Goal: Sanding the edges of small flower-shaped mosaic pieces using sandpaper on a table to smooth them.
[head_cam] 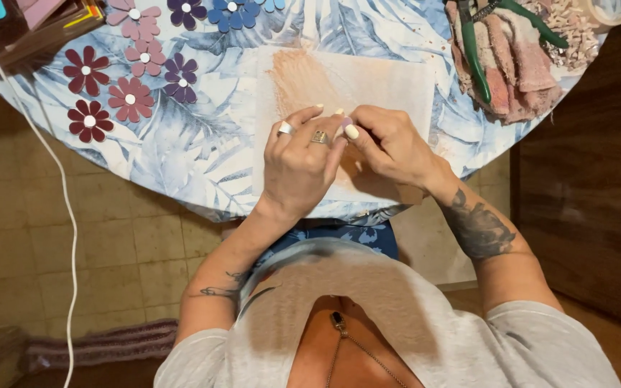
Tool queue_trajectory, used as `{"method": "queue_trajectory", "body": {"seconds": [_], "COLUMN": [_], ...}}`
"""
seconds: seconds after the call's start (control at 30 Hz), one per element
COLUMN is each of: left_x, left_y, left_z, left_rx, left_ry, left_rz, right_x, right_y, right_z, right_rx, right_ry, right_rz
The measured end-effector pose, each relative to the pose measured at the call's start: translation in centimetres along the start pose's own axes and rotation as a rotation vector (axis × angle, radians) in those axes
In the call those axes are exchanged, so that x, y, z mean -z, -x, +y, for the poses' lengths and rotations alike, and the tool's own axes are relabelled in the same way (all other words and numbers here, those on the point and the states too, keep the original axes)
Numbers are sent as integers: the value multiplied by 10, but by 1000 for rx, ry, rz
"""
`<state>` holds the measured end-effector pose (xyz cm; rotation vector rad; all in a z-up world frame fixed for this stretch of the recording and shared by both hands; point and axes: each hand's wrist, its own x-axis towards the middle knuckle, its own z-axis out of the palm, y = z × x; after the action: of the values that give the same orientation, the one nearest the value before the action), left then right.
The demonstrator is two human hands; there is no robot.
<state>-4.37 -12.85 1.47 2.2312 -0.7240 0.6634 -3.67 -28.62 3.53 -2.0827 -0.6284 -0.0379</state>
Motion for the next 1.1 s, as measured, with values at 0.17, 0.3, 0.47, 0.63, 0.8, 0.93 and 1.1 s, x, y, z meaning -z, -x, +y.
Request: {"method": "queue_trajectory", "body": {"seconds": [0.17, 0.3, 0.47, 0.63, 0.8, 0.93, 1.1], "left_x": [3, 4, 8, 5, 15, 17, 12], "left_y": [4, 13, 24, 38, 42, 41, 48], "left_z": [-4, -6, 0, 5, 12, 10, 8], "left_rx": [-42, -39, -21, -44, -30, -38, -47], "left_ry": [-5, 6, 53, 32, -37, -34, -57], "left_rz": [-28, -73, -163, -288, -448, -447, -447], "right_x": [1, 1, 7, 11, 9, -8, -44], "right_y": [0, 3, 8, 28, 70, 70, -16], "right_z": [6, 6, 4, 6, 14, 35, 64], "right_rx": [-72, -177, -201, -133, -39, -45, 99], "right_ry": [-170, -432, -346, 73, 959, 957, 827], "right_rz": [-79, -174, -170, -163, -205, -154, -92]}}
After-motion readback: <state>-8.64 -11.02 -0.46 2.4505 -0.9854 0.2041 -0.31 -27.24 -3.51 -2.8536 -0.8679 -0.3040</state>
